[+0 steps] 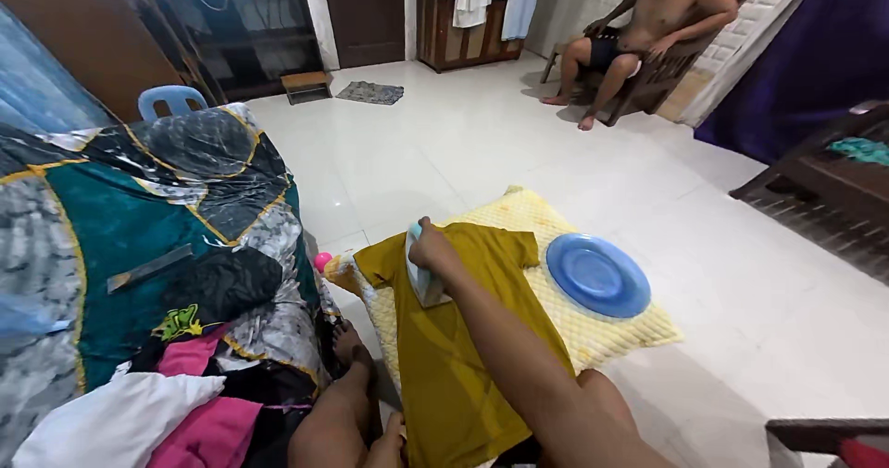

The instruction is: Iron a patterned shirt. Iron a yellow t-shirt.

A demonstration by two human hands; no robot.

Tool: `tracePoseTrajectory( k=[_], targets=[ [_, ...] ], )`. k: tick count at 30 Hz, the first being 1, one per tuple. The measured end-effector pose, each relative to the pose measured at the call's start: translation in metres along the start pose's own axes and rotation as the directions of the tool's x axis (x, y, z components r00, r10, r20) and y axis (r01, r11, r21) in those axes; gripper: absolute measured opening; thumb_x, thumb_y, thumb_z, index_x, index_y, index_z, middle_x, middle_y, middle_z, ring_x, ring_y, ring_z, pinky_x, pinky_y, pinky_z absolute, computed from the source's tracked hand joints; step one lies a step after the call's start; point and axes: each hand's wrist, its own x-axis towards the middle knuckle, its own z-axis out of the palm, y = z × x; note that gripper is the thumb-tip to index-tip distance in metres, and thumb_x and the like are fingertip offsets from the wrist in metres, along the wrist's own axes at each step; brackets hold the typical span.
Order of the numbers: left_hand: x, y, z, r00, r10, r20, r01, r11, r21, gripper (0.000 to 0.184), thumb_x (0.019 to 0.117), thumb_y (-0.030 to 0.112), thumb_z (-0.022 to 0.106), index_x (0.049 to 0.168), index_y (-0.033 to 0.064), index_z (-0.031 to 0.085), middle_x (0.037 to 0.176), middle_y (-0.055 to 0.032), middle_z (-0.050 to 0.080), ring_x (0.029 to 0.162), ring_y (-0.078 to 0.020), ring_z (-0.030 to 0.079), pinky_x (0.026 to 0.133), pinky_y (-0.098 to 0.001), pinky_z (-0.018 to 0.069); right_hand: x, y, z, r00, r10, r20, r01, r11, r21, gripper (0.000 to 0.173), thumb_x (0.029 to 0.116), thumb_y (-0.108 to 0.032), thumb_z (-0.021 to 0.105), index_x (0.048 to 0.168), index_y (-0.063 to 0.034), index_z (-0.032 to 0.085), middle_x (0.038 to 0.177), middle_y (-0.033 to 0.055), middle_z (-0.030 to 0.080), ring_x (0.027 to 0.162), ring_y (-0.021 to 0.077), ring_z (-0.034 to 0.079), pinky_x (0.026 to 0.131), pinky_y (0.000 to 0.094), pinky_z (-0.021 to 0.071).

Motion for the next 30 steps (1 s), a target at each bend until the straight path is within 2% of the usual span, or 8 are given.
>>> tracePoseTrajectory(
  k=[4, 8, 14, 18, 23, 25, 27, 30],
  targets=[
    [0.001, -0.003, 0.001, 1.0, 0.012, 0.0, -0.012, 0.999, -0.046, 0.07, 0.0841, 0.012, 0.081, 0.142, 0.0027, 0.043, 0.103, -0.0176, 0.073, 0.093, -0.0299, 0.073, 0.088, -0.0513, 0.0597, -0.002, 0.006, 0.003, 1.0, -0.019, 0.002, 0.019, 1.0, 0.005, 0.083, 0.0826, -0.02, 0.07, 0.157, -0.0171, 0.032, 0.119, 0.0206, 0.069, 0.108, 0.039, 0.069, 0.086, 0.0613, 0.0566],
    [0.006, -0.009, 0.005, 1.0, 0.0, 0.005, 0.0, 0.998, -0.065, 0.077, 0.0823, 0.014, 0.084, 0.146, 0.0056, 0.04, 0.102, -0.0149, 0.073, 0.089, -0.027, 0.073, 0.085, -0.0485, 0.0609, -0.063, 0.039, 0.009, 0.999, 0.022, 0.045, -0.022, 1.0, 0.0, 0.09, 0.0797, -0.016, 0.071, 0.159, -0.0237, 0.029, 0.113, 0.0185, 0.071, 0.1, 0.0383, 0.071, 0.08, 0.0616, 0.0583],
    [0.005, -0.006, 0.004, 1.0, 0.006, 0.003, -0.006, 0.996, -0.092, 0.079, 0.0816, 0.011, 0.084, 0.146, 0.0063, 0.039, 0.102, -0.0151, 0.073, 0.092, -0.0274, 0.074, 0.087, -0.0486, 0.0612, -0.2, 0.098, 0.01, 0.983, 0.113, 0.146, -0.109, 0.993, -0.035, 0.079, 0.0965, -0.025, 0.063, 0.164, -0.0278, 0.023, 0.108, 0.0182, 0.072, 0.095, 0.0387, 0.073, 0.082, 0.0609, 0.0586],
    [0.008, -0.009, 0.004, 1.0, 0.009, 0.013, -0.007, 0.996, -0.087, 0.08, 0.0808, 0.011, 0.085, 0.146, 0.0062, 0.037, 0.1, -0.0144, 0.072, 0.09, -0.0258, 0.073, 0.086, -0.0468, 0.061, -0.242, 0.118, 0.013, 0.972, 0.144, 0.186, -0.133, 0.989, -0.068, 0.073, 0.1019, -0.028, 0.058, 0.165, -0.0274, 0.021, 0.107, 0.018, 0.072, 0.097, 0.0383, 0.073, 0.085, 0.058, 0.0585],
    [0.009, -0.012, 0.005, 1.0, 0.02, 0.006, -0.019, 0.99, -0.137, 0.083, 0.0802, 0.01, 0.085, 0.147, 0.0038, 0.036, 0.103, -0.016, 0.073, 0.092, -0.0261, 0.074, 0.088, -0.0473, 0.0603, -0.212, 0.115, 0.01, 0.982, 0.107, 0.158, -0.101, 0.994, -0.047, 0.072, 0.1008, -0.028, 0.059, 0.164, -0.0286, 0.023, 0.107, 0.0178, 0.072, 0.095, 0.0384, 0.073, 0.082, 0.0596, 0.0588],
    [0.012, -0.021, 0.007, 1.0, 0.022, -0.013, -0.023, 0.99, -0.14, 0.083, 0.0789, 0.014, 0.086, 0.146, 0.0048, 0.038, 0.104, -0.0154, 0.073, 0.091, -0.0255, 0.074, 0.086, -0.0472, 0.0616, -0.18, 0.104, 0.006, 0.989, 0.084, 0.119, -0.084, 0.996, -0.007, 0.074, 0.0978, -0.025, 0.061, 0.162, -0.0285, 0.026, 0.107, 0.0189, 0.072, 0.095, 0.0393, 0.073, 0.08, 0.0608, 0.0591],
    [0.013, -0.023, 0.008, 0.999, 0.03, -0.022, -0.033, 0.99, -0.14, 0.083, 0.0789, 0.014, 0.086, 0.146, 0.0044, 0.039, 0.105, -0.0162, 0.072, 0.092, -0.0259, 0.073, 0.086, -0.0475, 0.0615, -0.139, 0.087, -0.002, 0.995, 0.058, 0.075, -0.061, 0.997, 0.039, 0.08, 0.091, -0.02, 0.067, 0.161, -0.0266, 0.028, 0.11, 0.0204, 0.071, 0.097, 0.0412, 0.072, 0.079, 0.0633, 0.0582],
    [0.014, -0.021, 0.007, 0.999, 0.036, -0.013, -0.038, 0.989, -0.142, 0.082, 0.0785, 0.011, 0.086, 0.145, 0.0044, 0.038, 0.103, -0.0152, 0.073, 0.091, -0.0249, 0.074, 0.085, -0.0453, 0.0622, -0.066, 0.058, -0.016, 0.999, 0.032, 0.013, -0.033, 0.998, 0.059, 0.087, 0.0829, -0.018, 0.072, 0.159, -0.0176, 0.03, 0.122, 0.0227, 0.068, 0.109, 0.0424, 0.068, 0.086, 0.0646, 0.0562]
  ],
)
